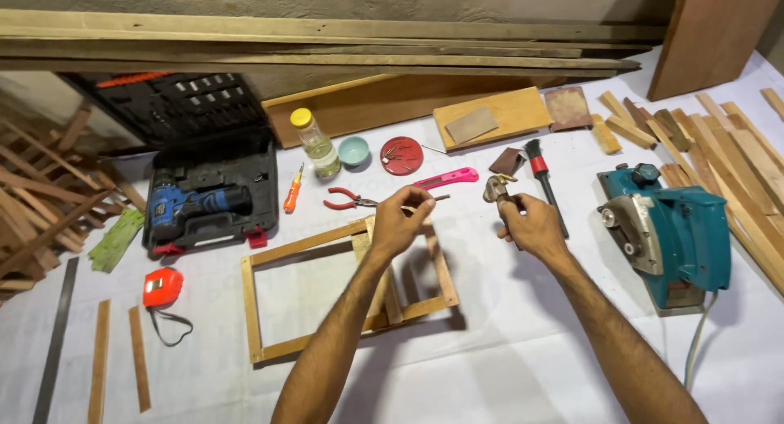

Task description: The person assembles a small wooden frame on a workbench, positioning thin wood strips across a rectangular frame and hammering nails to fasten them. They use a tape measure and steel ruler to check spacing, reposition the frame, and continue hammering nails into the joints.

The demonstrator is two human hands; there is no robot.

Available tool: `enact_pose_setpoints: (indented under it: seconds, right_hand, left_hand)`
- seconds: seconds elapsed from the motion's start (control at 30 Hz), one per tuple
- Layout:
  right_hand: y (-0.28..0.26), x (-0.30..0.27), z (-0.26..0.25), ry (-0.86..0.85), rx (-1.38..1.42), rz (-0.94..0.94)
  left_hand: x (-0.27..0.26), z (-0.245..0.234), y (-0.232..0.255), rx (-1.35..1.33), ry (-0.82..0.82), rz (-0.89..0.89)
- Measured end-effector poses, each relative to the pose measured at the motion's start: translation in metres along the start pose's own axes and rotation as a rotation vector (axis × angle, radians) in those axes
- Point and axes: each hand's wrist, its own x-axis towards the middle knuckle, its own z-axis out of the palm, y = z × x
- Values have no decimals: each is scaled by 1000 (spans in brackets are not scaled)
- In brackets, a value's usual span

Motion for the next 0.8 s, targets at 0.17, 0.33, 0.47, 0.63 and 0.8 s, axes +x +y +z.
enact_pose_setpoints:
  seconds: [0.17,0.33,0.47,0.63,0.8]
  right_hand:
    - [-55,-19,51,-124,280,-97]
    - [-78,-23,113,-194,166,-219]
    - [-78,-19,146,-257,96,-152]
    - [-71,-15,158,-241,23,-150]
    - [-63,-11,158,-228,44,-94]
  left_hand:
    - [-28,-72,-12,104,217,-40]
    - [-47,-102,-39,160,237,-103]
    - [-48,-102,-51,274,261,-29]
    - [-39,-99,-71,349,215,33]
    - [-30,-97,-66,479,201,75]
